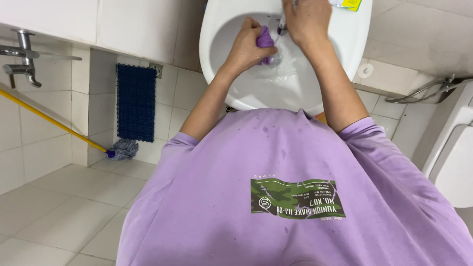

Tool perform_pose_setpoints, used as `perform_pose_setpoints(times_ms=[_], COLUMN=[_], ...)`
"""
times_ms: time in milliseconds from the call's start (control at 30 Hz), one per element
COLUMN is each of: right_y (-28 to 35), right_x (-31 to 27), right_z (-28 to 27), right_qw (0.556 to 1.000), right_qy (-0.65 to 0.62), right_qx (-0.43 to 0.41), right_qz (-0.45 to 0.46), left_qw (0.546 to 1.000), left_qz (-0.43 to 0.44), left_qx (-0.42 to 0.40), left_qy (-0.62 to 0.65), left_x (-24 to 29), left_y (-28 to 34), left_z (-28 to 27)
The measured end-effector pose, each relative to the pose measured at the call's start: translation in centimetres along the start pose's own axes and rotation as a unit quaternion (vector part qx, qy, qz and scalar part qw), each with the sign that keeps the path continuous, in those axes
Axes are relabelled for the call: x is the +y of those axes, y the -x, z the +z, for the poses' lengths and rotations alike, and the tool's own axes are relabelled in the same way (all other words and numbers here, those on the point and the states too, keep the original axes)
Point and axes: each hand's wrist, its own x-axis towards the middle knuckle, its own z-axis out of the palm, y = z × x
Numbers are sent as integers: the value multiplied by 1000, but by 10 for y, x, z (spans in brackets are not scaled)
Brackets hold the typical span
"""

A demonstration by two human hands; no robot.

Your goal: The person uses a handheld bidet sprayer to rinse the toilet bowl and surrounding floor area. They then wet a purple cloth in the sink, wring it out, and wipe the toilet tank, lid, and seat. The person rinses the cloth again in the sink and wrings it out.

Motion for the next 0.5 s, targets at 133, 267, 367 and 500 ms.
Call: perform_pose_setpoints(times_ms=[133,267,367,500], right_y=[17,59,99,104], right_x=[-16,3,38,17], right_z=[-23,9,57,36], right_qw=[988,863,654,467], right_qy=[-38,-290,-631,-703], right_qx=[-132,-192,-140,-129], right_qz=[72,365,394,520], left_qw=[996,998,972,880], left_qz=[44,16,-5,-159], left_qx=[72,14,-43,56], left_qy=[-12,58,230,443], left_x=[9,46,44,-16], left_y=[12,23,28,20], left_z=[6,6,17,55])
